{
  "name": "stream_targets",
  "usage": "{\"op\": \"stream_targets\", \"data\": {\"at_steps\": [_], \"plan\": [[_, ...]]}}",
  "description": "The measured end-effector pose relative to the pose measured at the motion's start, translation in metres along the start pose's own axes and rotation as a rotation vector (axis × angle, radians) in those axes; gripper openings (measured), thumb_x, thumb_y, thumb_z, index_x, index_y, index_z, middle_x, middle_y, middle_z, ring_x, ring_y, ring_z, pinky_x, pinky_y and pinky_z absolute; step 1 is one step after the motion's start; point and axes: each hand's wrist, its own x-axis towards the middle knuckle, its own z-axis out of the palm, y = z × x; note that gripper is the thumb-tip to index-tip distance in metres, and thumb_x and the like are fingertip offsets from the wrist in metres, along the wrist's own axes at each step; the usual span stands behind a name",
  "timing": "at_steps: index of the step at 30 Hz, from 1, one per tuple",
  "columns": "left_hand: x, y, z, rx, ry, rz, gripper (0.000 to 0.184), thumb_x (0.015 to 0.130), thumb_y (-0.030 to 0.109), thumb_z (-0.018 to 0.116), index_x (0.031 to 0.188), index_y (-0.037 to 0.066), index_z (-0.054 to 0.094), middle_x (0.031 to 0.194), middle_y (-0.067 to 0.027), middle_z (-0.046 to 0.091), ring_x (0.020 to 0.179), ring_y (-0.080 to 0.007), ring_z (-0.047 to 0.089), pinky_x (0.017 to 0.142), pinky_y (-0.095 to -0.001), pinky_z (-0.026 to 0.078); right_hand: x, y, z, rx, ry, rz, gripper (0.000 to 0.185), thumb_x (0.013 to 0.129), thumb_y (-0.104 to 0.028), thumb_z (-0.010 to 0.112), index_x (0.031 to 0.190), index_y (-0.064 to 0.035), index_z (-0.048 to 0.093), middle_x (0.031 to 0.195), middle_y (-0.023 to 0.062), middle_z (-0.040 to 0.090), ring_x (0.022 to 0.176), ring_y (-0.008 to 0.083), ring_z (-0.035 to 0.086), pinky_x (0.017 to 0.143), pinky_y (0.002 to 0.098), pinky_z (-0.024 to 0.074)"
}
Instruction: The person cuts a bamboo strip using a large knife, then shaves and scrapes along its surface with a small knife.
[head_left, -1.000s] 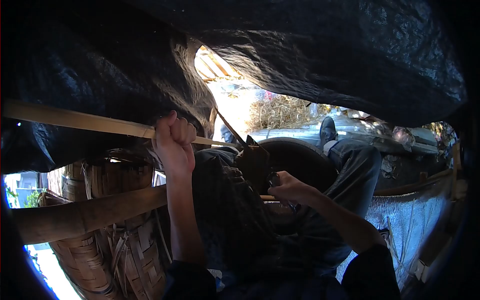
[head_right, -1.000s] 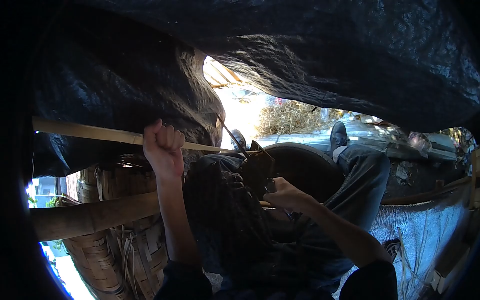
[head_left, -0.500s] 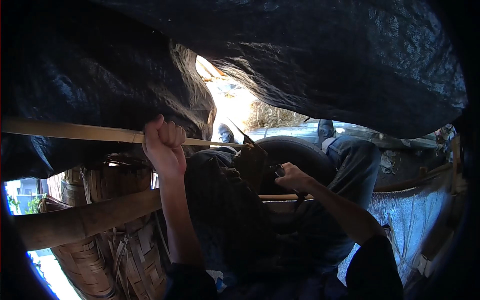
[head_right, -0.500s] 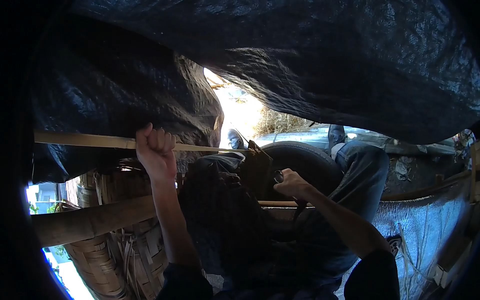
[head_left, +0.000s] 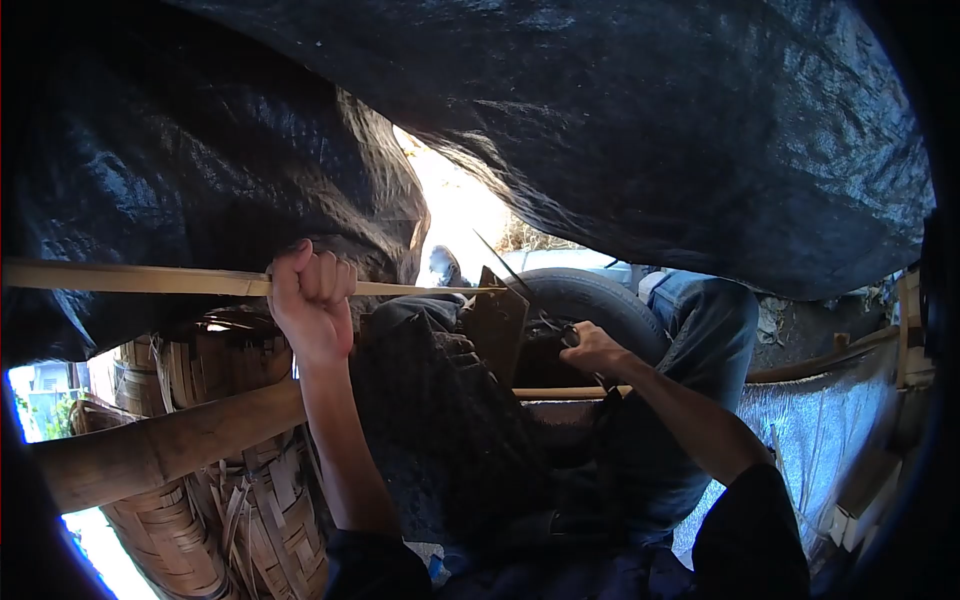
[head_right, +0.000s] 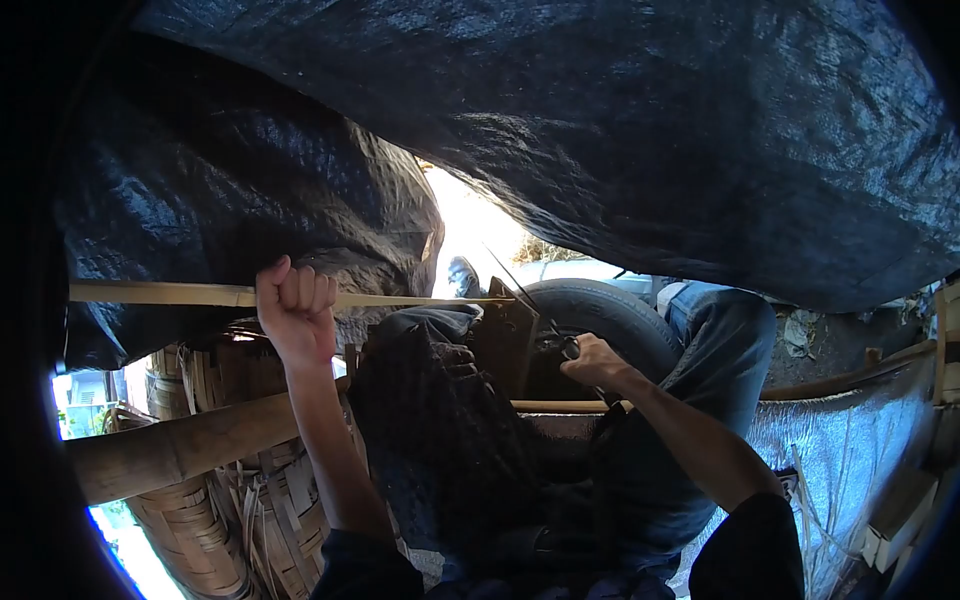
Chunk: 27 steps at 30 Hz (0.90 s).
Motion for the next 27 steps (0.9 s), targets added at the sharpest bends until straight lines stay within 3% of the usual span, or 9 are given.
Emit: {"op": "stream_targets", "data": {"at_steps": [3, 5, 6, 9, 11, 16, 23, 25, 27], "plan": [[-0.006, 0.001, -0.009, -0.021, 0.021, 0.011, 0.046, 0.087, 0.014, 0.043, 0.051, 0.015, 0.016, 0.047, 0.0033, 0.012, 0.043, -0.0087, 0.010, 0.045, -0.0293, 0.014, -0.002, -0.002, 0.002, 0.012, 0.069, -0.012, 0.025, 0.074, -0.020, 0.060, 0.088, 0.0012, 0.054, 0.068, 0.0051, 0.055, 0.059, 0.0123, 0.054, 0.057, 0.0270, 0.0458], [-0.004, 0.001, -0.010, -0.023, 0.031, 0.036, 0.046, 0.087, 0.014, 0.043, 0.051, 0.014, 0.016, 0.047, 0.0033, 0.012, 0.043, -0.0088, 0.011, 0.046, -0.0292, 0.014, 0.010, 0.004, 0.008, -0.025, -0.054, -0.229, 0.031, 0.075, -0.021, 0.060, 0.093, 0.0026, 0.054, 0.073, 0.0068, 0.057, 0.064, 0.0149, 0.055, 0.061, 0.0290, 0.0470], [-0.006, 0.001, -0.010, -0.033, 0.065, 0.029, 0.046, 0.087, 0.014, 0.043, 0.051, 0.014, 0.016, 0.047, 0.0033, 0.012, 0.043, -0.0088, 0.011, 0.046, -0.0292, 0.014, 0.003, 0.000, 0.015, 0.006, 0.040, -0.255, 0.029, 0.074, -0.021, 0.060, 0.092, 0.0020, 0.054, 0.073, 0.0085, 0.057, 0.069, 0.0184, 0.056, 0.066, 0.0322, 0.0464], [-0.009, 0.002, -0.017, -0.032, 0.064, 0.031, 0.046, 0.088, 0.015, 0.043, 0.051, 0.014, 0.016, 0.047, 0.0031, 0.013, 0.043, -0.0092, 0.011, 0.046, -0.0292, 0.015, 0.017, 0.000, 0.016, -0.101, -0.021, -0.115, 0.028, 0.072, -0.020, 0.060, 0.089, 0.0011, 0.054, 0.072, 0.0105, 0.056, 0.073, 0.0210, 0.056, 0.071, 0.0344, 0.0459], [-0.012, 0.001, -0.022, -0.022, 0.036, 0.031, 0.046, 0.088, 0.016, 0.042, 0.051, 0.014, 0.015, 0.047, 0.0029, 0.013, 0.043, -0.0094, 0.011, 0.046, -0.0293, 0.015, 0.018, 0.000, 0.006, -0.057, -0.045, -0.016, 0.026, 0.071, -0.020, 0.060, 0.086, 0.0005, 0.054, 0.070, 0.0111, 0.056, 0.069, 0.0202, 0.057, 0.067, 0.0334, 0.0473], [-0.020, 0.008, -0.018, 0.045, -0.391, -0.012, 0.040, 0.088, 0.031, 0.043, 0.057, 0.013, 0.026, 0.047, 0.0037, 0.018, 0.043, -0.0088, 0.016, 0.045, -0.0279, 0.017, 0.003, -0.011, -0.003, -0.058, 0.060, -0.052, 0.021, 0.073, -0.019, 0.059, 0.081, -0.0015, 0.051, 0.062, 0.0078, 0.053, 0.051, 0.0151, 0.055, 0.047, 0.0310, 0.0449], [-0.025, -0.008, 0.003, 0.171, -0.256, 0.185, 0.038, 0.091, 0.036, 0.042, 0.063, 0.013, 0.028, 0.047, 0.0040, 0.020, 0.040, -0.0082, 0.019, 0.044, -0.0268, 0.018, -0.007, -0.023, -0.005, 0.069, 0.065, -0.116, 0.013, 0.077, -0.013, 0.057, 0.075, -0.0035, 0.048, 0.053, 0.0019, 0.048, 0.043, 0.0102, 0.050, 0.040, 0.0264, 0.0399], [-0.029, -0.005, -0.001, 0.082, -0.246, 0.030, 0.041, 0.096, 0.038, 0.035, 0.063, 0.014, 0.027, 0.047, 0.0036, 0.020, 0.040, -0.0084, 0.016, 0.045, -0.0266, 0.018, -0.009, -0.025, -0.005, 0.065, -0.016, -0.027, 0.033, 0.077, -0.018, 0.059, 0.102, 0.0018, 0.052, 0.057, 0.0046, 0.052, 0.046, 0.0117, 0.053, 0.043, 0.0268, 0.0437], [-0.027, -0.012, -0.002, 0.007, -0.144, 0.085, 0.045, 0.099, 0.039, 0.029, 0.062, 0.014, 0.025, 0.047, 0.0035, 0.018, 0.041, -0.0089, 0.013, 0.045, -0.0269, 0.017, -0.009, -0.024, 0.000, 0.084, 0.011, -0.057, 0.029, 0.077, -0.018, 0.058, 0.098, 0.0012, 0.052, 0.055, 0.0037, 0.050, 0.045, 0.0112, 0.052, 0.042, 0.0261, 0.0428]]}}
